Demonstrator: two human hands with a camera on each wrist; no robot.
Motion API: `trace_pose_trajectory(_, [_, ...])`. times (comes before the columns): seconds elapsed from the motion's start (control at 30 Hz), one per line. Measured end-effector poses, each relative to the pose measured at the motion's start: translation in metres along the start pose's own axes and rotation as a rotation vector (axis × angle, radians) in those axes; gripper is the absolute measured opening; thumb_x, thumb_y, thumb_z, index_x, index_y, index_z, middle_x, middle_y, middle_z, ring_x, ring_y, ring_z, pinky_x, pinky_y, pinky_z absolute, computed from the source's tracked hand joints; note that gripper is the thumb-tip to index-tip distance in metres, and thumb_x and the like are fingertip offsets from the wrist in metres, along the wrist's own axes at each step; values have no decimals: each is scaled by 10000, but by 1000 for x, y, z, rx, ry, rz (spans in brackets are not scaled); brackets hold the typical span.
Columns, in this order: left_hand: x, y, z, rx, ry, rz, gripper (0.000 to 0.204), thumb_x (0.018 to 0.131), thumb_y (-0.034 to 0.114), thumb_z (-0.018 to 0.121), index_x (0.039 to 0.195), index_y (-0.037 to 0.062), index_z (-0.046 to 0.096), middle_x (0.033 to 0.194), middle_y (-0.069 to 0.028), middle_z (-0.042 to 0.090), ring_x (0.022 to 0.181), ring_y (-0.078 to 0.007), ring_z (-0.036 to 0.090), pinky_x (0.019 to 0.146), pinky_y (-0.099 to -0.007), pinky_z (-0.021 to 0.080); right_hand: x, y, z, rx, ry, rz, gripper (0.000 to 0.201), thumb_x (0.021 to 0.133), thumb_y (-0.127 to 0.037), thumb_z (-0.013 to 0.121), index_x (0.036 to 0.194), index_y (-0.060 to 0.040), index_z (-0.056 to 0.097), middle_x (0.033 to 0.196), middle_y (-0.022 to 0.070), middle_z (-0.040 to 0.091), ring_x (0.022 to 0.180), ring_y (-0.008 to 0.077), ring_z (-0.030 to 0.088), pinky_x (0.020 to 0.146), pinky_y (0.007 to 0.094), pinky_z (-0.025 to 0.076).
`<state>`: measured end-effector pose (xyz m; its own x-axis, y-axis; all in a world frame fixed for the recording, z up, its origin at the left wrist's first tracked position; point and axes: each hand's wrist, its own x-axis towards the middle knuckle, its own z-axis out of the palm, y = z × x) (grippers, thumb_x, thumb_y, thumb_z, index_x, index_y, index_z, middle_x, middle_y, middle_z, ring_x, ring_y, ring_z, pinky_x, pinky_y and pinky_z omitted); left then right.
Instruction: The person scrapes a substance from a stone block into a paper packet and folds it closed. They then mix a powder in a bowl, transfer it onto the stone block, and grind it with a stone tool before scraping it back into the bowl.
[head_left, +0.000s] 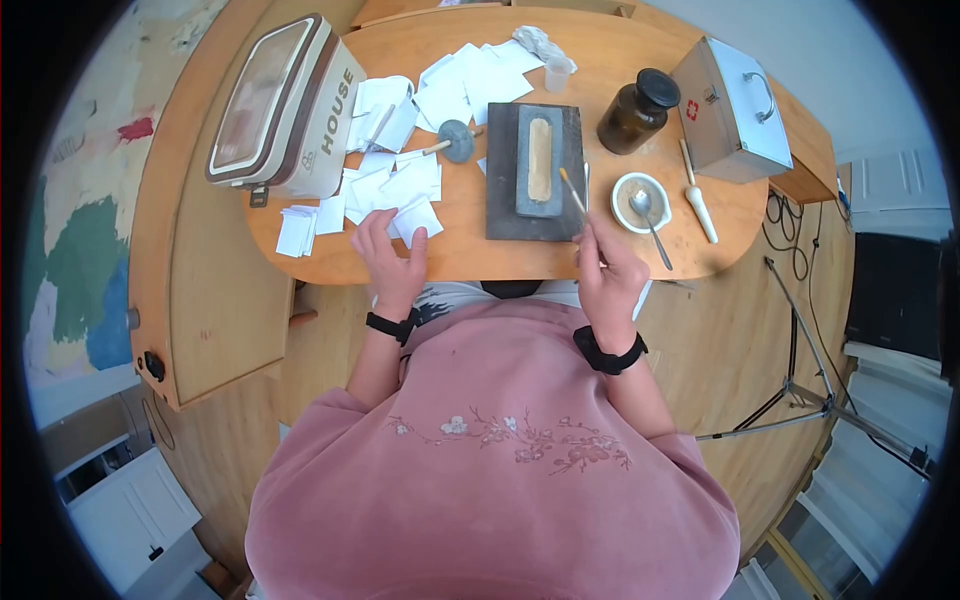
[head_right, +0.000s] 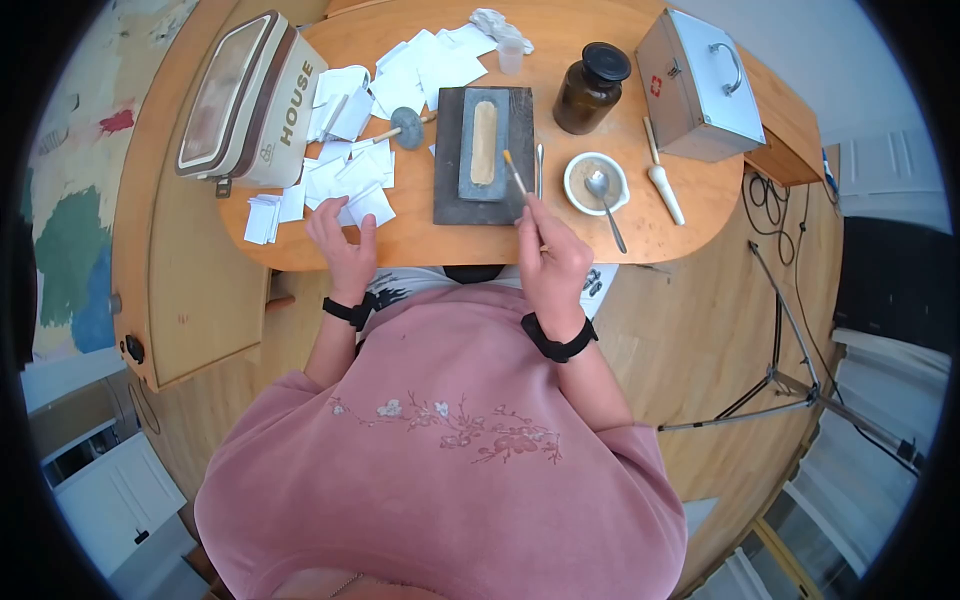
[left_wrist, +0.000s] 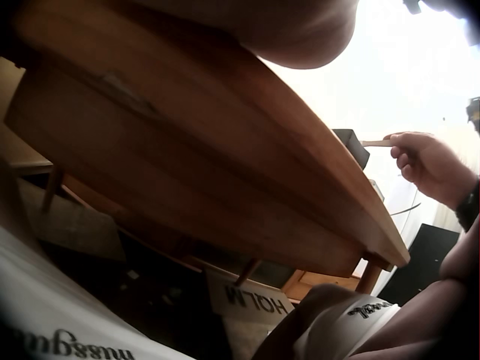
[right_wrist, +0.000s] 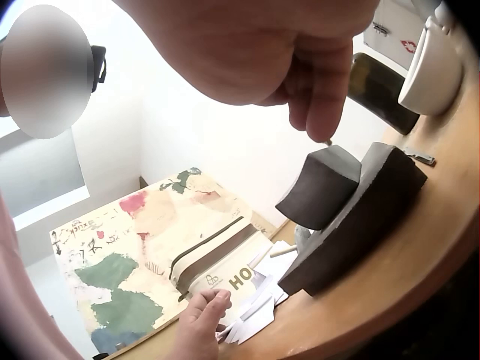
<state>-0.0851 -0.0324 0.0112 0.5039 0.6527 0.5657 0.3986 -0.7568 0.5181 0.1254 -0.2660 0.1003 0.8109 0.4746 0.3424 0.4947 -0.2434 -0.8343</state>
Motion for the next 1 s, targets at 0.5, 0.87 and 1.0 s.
trace_pose_trajectory(0.5, [9,9,-2,84,-140,68,533,946,295,887,1401,85,706,1485,-165,583,1386,-398,477,1180,-532,365,5,9,-5,130,-30,83,220,1048,7,733,1244,67,815,922,184,835,820,218,823,745,328,625])
trace_pose_trajectory(0.87, [17,7,-7,134,-272,146,368,903,227,884,1260,157,824,1542,-174,563,1425,-435,436,1191,-567,376,9,4,-4,152,-34,25,212,1047,8,735,1235,59,816,892,173,830,806,218,820,734,320,617])
trace_pose_trajectory(1.0, [17,0,-7,123,-251,148,340,909,170,847,1248,162,830,1531,-176,574,1412,-436,450,1195,-570,373,10,-4,-7,162,96,49,204,1044,6,737,1225,53,818,878,179,822,773,214,810,709,315,603])
